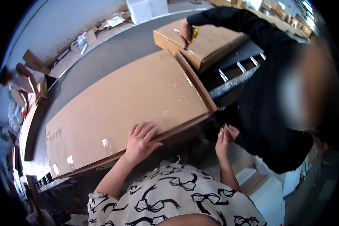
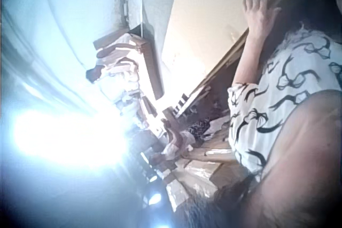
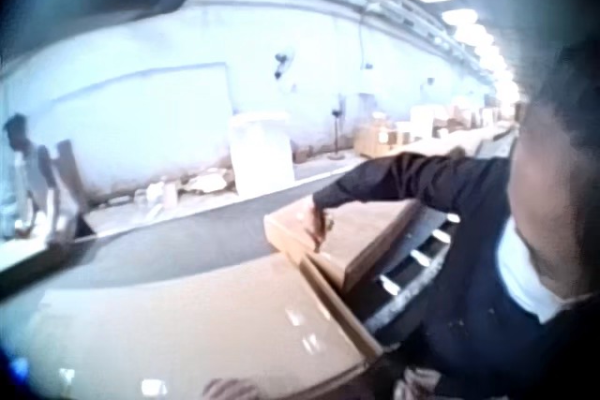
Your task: The person uses a yellow utility knife to cut open a large cardboard box on a conveyor belt. They remove white foam inserts and plastic-wrapped black components, placing them on a nearby table. The person then closes the box flaps and moves the box along the conveyor belt.
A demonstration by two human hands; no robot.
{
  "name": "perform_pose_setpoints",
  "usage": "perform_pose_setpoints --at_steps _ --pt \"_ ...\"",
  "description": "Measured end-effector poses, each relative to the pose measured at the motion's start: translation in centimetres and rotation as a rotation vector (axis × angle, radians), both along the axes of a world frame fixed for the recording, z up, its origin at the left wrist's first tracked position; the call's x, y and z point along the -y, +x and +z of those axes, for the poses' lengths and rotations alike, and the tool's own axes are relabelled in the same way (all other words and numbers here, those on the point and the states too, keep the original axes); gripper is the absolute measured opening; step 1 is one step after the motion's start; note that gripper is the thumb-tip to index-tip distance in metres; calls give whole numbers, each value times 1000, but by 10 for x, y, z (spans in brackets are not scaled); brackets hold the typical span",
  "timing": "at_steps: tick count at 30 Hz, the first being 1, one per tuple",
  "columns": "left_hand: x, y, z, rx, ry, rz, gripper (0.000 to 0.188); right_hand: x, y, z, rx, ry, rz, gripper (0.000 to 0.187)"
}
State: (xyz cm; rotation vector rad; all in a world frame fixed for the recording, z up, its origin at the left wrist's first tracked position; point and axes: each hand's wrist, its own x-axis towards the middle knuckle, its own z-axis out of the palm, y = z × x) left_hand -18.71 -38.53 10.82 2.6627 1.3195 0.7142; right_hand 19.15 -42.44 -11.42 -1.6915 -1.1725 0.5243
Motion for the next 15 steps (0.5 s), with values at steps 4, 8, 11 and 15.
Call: perform_pose_setpoints --at_steps 4,8,11,15 --pt "-24 32 -7 -72 -51 -155 67 134 25 -28 207 -508 48 31" --pt "-46 63 -26 -235 -47 -198 78 291 31 -69 416 -900 87 30" --pt "-54 68 -35 -311 -11 -213 74 385 29 -113 285 -997 56 26" --pt "-51 63 -46 -263 -3 -260 70 406 -7 -105 78 -1211 18 26"
